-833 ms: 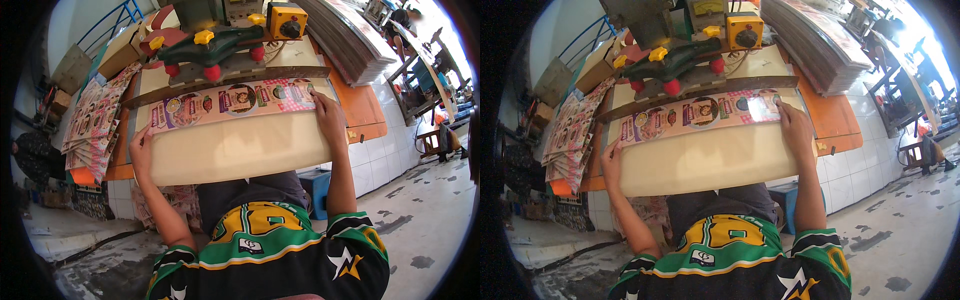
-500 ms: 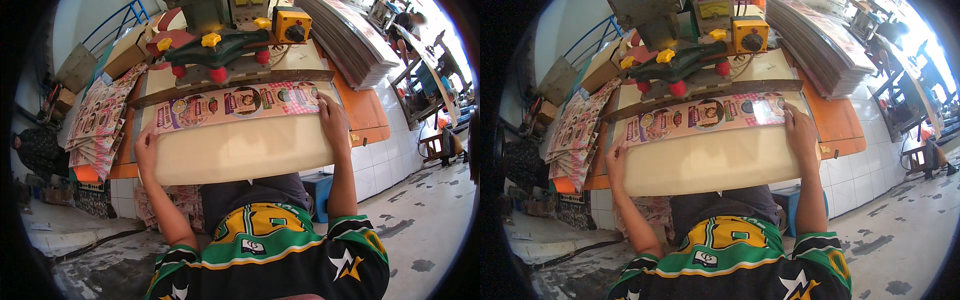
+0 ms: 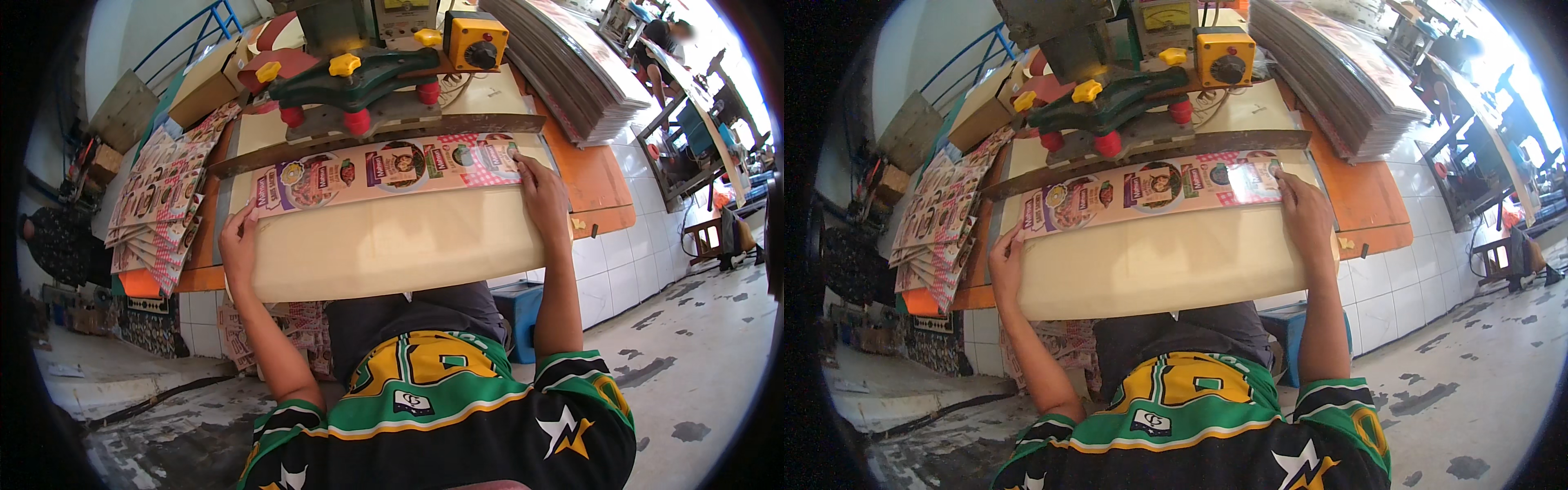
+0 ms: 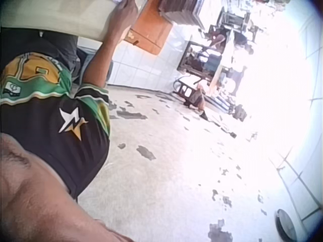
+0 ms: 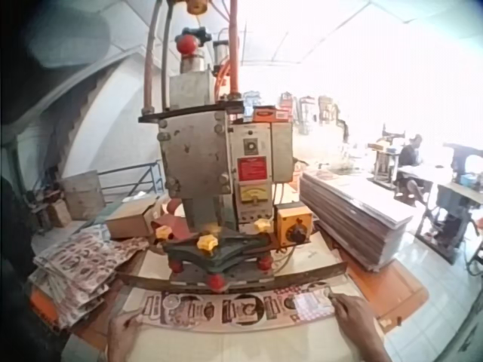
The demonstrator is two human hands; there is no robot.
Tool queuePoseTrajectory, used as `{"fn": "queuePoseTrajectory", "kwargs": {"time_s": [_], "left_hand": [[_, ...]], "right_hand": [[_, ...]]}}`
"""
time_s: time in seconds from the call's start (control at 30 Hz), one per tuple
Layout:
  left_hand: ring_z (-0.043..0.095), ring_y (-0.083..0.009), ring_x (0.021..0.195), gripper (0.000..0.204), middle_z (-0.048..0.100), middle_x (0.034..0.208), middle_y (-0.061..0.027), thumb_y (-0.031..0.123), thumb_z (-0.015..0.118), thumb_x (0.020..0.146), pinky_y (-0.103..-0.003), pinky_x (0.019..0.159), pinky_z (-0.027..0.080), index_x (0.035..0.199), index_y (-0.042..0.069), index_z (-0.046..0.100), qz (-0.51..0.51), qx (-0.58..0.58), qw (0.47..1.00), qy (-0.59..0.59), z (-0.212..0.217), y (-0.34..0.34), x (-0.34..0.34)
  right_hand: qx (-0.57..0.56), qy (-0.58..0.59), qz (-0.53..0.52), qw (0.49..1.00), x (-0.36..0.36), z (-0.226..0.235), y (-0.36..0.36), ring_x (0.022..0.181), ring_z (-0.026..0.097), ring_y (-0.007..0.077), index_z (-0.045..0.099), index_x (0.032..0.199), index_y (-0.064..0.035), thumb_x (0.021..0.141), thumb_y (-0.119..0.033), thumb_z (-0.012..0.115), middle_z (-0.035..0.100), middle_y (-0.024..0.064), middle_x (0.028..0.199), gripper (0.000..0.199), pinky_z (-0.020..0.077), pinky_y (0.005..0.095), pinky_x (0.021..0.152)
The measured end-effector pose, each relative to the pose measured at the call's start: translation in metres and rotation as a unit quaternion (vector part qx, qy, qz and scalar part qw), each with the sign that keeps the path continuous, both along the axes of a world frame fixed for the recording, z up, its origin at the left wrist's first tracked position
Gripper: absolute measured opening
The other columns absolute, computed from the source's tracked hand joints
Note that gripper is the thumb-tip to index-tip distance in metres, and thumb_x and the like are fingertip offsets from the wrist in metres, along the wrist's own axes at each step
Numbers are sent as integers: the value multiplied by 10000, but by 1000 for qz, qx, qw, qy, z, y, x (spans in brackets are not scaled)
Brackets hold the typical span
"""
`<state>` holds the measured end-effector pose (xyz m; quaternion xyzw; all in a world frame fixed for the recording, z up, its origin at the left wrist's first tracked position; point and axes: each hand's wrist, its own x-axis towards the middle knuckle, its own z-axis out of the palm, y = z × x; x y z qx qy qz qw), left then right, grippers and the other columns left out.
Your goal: The person aligns a strip of printed plastic sachets on a machine platform, presses a lever by hand to seal the plastic, and then folds the sealed strip.
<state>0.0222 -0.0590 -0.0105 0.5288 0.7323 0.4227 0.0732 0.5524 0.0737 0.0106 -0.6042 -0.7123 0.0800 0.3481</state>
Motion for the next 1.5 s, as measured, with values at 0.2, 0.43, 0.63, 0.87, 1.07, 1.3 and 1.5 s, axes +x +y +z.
{"fn": "queuePoseTrajectory", "kwargs": {"time_s": [0.2, 0.43, 0.63, 0.87, 1.07, 1.3, 1.5], "left_hand": [[573, -164, 826, 334, 664, 978, -104, 240, 669, 1031, -294, 776, 472, 1327, 97, 728, 10, -7, 1000, 14, 8, 0, 7], [614, -200, 860, 324, 685, 1029, -129, 211, 659, 1029, -313, 806, 493, 1330, 112, 729, 14, -16, 1000, 15, 5, -1, 4], [662, -232, 962, 343, 706, 1092, -153, 242, 655, 1030, -328, 887, 504, 1326, 84, 725, 9, -15, 1000, 6, 4, 0, 3], [666, -234, 979, 351, 710, 1091, -157, 265, 658, 1032, -329, 897, 503, 1323, 82, 726, 6, -13, 1000, 9, 1, 1, -1], [666, -230, 979, 346, 709, 1078, -150, 272, 665, 1033, -327, 893, 502, 1323, 95, 729, 4, -12, 1000, 7, 3, 0, 1], [663, -223, 971, 337, 708, 1071, -145, 259, 659, 1039, -326, 891, 499, 1330, 105, 728, 0, -5, 1000, 12, 2, 1, -1], [649, -209, 928, 341, 702, 1048, -139, 267, 662, 1036, -319, 858, 497, 1329, 107, 730, -2, -6, 1000, 14, 2, 0, -1]], "right_hand": [[18, 7, -2, 1000, 2, -6, 3, 971, 697, 347, 761, 1232, -183, 1031, -273, 612, 756, 153, 1022, 266, 518, 454, 872], [18, 5, 1, 1000, 2, -6, 3, 975, 696, 358, 757, 1236, -180, 1038, -280, 600, 754, 160, 1031, 272, 518, 462, 867], [18, 8, 3, 1000, 4, -9, 4, 992, 692, 358, 753, 1241, -170, 1043, -279, 590, 753, 162, 1035, 279, 509, 461, 889], [1, 7, 1, 1000, 1, -4, 2, 990, 691, 356, 751, 1252, -173, 1046, -274, 581, 752, 163, 1028, 285, 509, 458, 890], [11, 7, 4, 1000, 2, -5, 2, 984, 693, 354, 753, 1247, -175, 1046, -274, 582, 752, 162, 1024, 282, 510, 459, 889], [12, 7, 2, 1000, 3, -7, 3, 975, 694, 355, 755, 1237, -176, 1044, -278, 590, 751, 162, 1018, 274, 513, 457, 878], [1, -10, -1, 1000, 1, -2, 2, 1002, 707, 367, 745, 1257, -126, 1057, -266, 582, 757, 160, 1121, 293, 529, 426, 888]]}}
